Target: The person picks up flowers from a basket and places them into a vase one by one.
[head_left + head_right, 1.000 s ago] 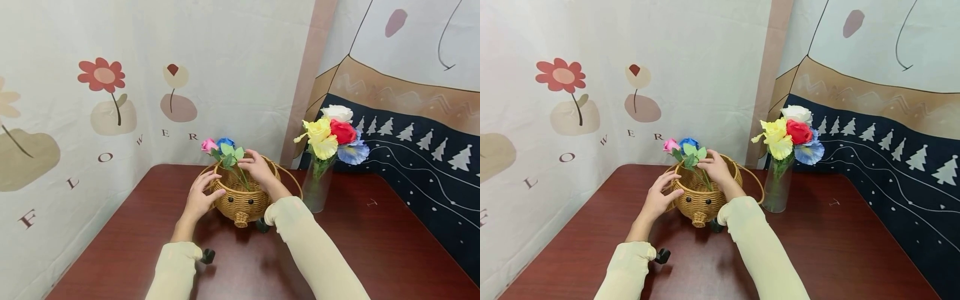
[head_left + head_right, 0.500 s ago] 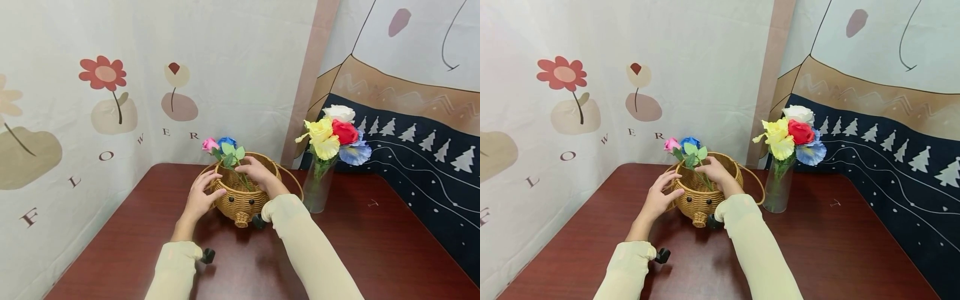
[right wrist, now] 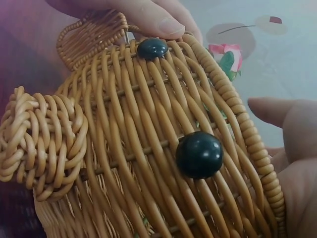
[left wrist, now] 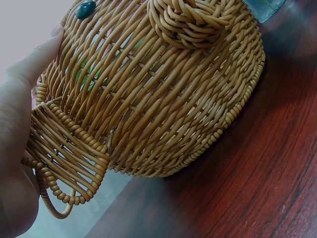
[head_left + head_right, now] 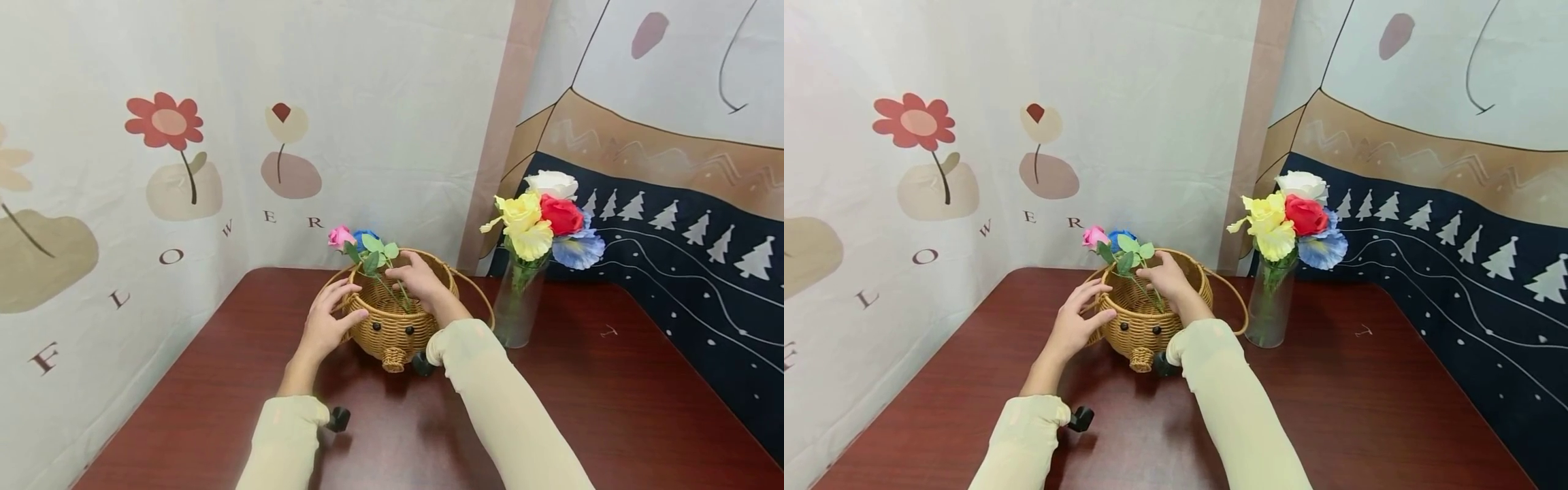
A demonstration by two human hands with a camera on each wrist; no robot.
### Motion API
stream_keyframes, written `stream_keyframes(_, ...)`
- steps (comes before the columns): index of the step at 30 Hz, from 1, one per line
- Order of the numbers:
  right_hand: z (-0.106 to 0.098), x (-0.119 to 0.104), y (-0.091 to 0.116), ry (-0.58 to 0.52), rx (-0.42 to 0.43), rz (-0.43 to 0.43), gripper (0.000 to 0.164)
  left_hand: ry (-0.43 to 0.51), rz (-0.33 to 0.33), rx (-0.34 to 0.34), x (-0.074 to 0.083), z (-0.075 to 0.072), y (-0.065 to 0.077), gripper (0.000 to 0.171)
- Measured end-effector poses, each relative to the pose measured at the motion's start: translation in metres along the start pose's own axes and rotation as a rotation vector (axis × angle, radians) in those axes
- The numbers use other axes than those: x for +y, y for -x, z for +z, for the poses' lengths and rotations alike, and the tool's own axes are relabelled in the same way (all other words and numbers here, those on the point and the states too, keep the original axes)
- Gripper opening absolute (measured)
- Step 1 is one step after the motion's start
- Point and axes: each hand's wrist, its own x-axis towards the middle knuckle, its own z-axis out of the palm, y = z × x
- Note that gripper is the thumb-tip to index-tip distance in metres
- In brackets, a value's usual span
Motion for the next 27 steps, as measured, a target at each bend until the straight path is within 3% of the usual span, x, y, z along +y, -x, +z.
stream_keyframes(17,0.0032,-0.0006,0.0046,-0.133,0.256,-0.154,0.032,-0.009,0.010,0.007,-0.0004,0.0014,-0.0008,0.043)
stream_keyframes(27,0.0053,0.0021,0.0047,-0.053,0.339,-0.183,0.017,-0.010,0.013,0.012,-0.0009,0.0010,0.0001,0.042)
